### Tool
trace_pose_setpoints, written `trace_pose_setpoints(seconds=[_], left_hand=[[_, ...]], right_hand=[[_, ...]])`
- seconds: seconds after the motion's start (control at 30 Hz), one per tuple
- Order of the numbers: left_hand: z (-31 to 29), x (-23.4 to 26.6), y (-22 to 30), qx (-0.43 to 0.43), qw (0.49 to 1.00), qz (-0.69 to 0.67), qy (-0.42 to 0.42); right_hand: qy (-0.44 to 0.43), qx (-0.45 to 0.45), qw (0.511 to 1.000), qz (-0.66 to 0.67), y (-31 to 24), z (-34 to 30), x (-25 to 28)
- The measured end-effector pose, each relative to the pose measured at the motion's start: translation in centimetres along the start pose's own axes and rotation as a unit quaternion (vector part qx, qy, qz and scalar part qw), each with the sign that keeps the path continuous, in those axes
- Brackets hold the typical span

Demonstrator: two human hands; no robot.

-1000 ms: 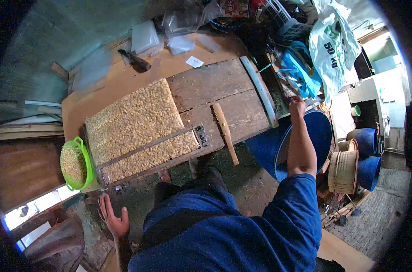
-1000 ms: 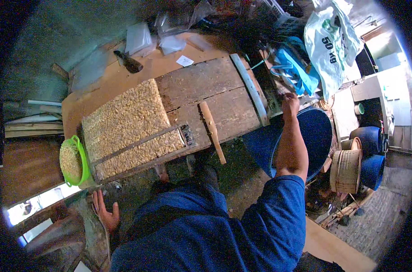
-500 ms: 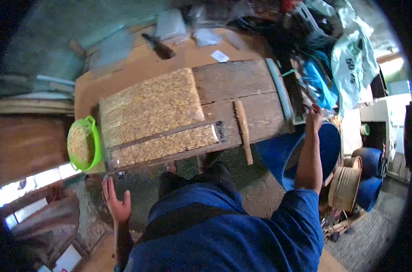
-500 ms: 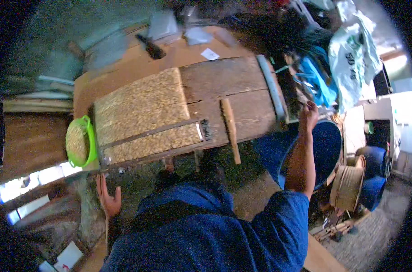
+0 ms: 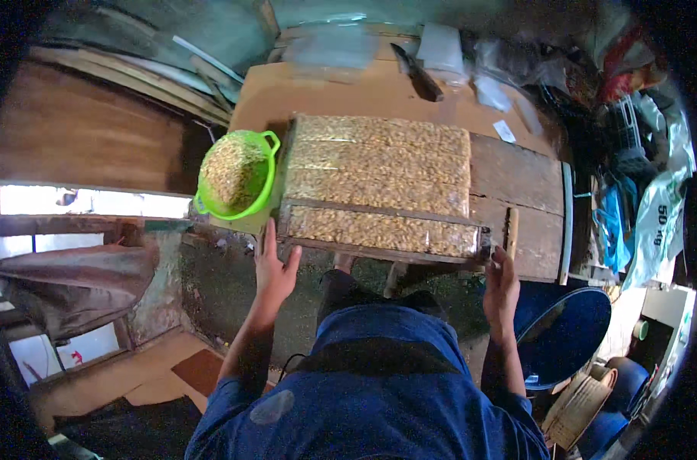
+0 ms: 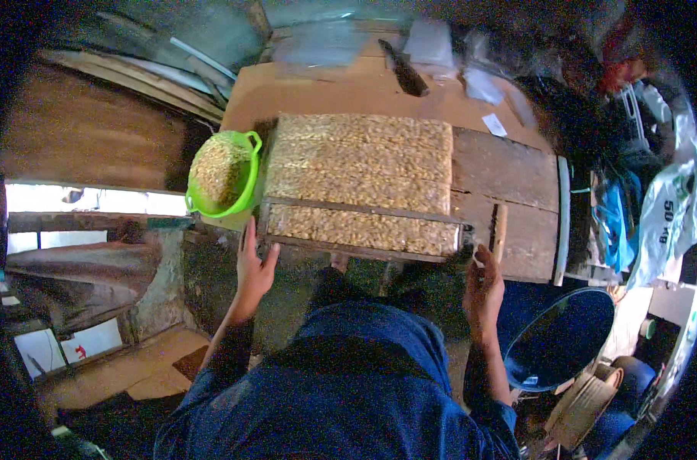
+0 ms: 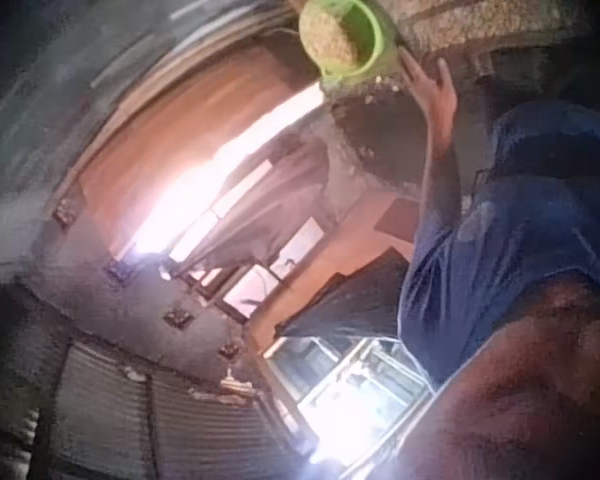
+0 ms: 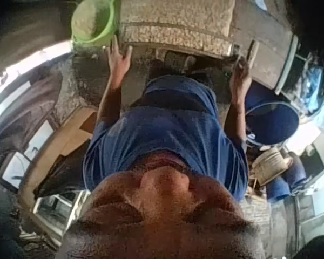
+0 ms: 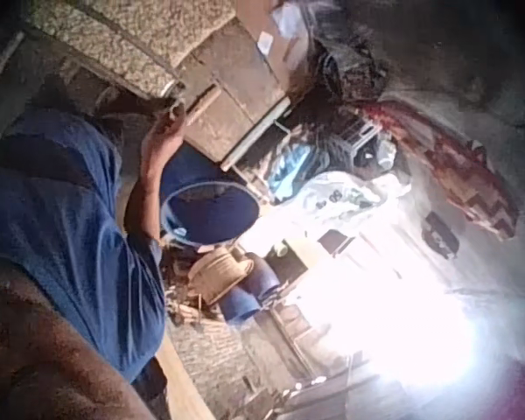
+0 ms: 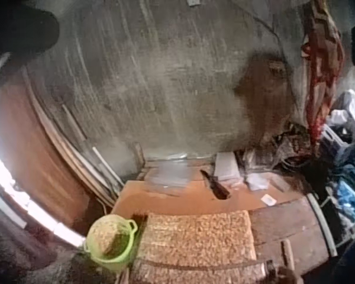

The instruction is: The person fills a wooden frame with grains from a green bowl by hand, levels the surface, and covers it with a plastic sheet before walking toward a wooden door.

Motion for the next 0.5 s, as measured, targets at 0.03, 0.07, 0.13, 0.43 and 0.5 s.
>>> trace_pose_setpoints(seconds=[0.03,0.07,0.13,0.43,0.5], left_hand=[[0.1,-0.4,0.0,-0.010,1.000,0.009,-0.001],[0.3,-0.3,0.2,0.013,1.000,-0.015,-0.008],[0.5,-0.4,-0.5,-0.004,0.999,-0.035,0.000],[0.6,-1.0,-1.8,0.011,0.997,-0.081,0.018],[0.5,-1.0,-1.8,0.019,0.996,-0.089,0.023]], right_hand=[[-0.004,0.006,1.000,-0.022,0.4,-0.2,-0.4],[-0.006,0.012,0.999,-0.044,1.0,-0.3,-1.0],[-0.008,0.026,0.997,-0.077,-0.5,-0.2,-1.2],[0.003,-0.007,0.998,-0.055,0.4,0.0,-1.6],[-0.002,-0.034,0.999,-0.040,0.2,-0.2,-1.5]])
Point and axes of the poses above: each hand's wrist, its own z-axis towards the middle knuckle, its own x-axis out of the back of the hand, y = z × x, the point moved 3 cm from there along z, towards the middle knuckle, and after that the axes turned 8 degrees about y, right-handed, at the moved point
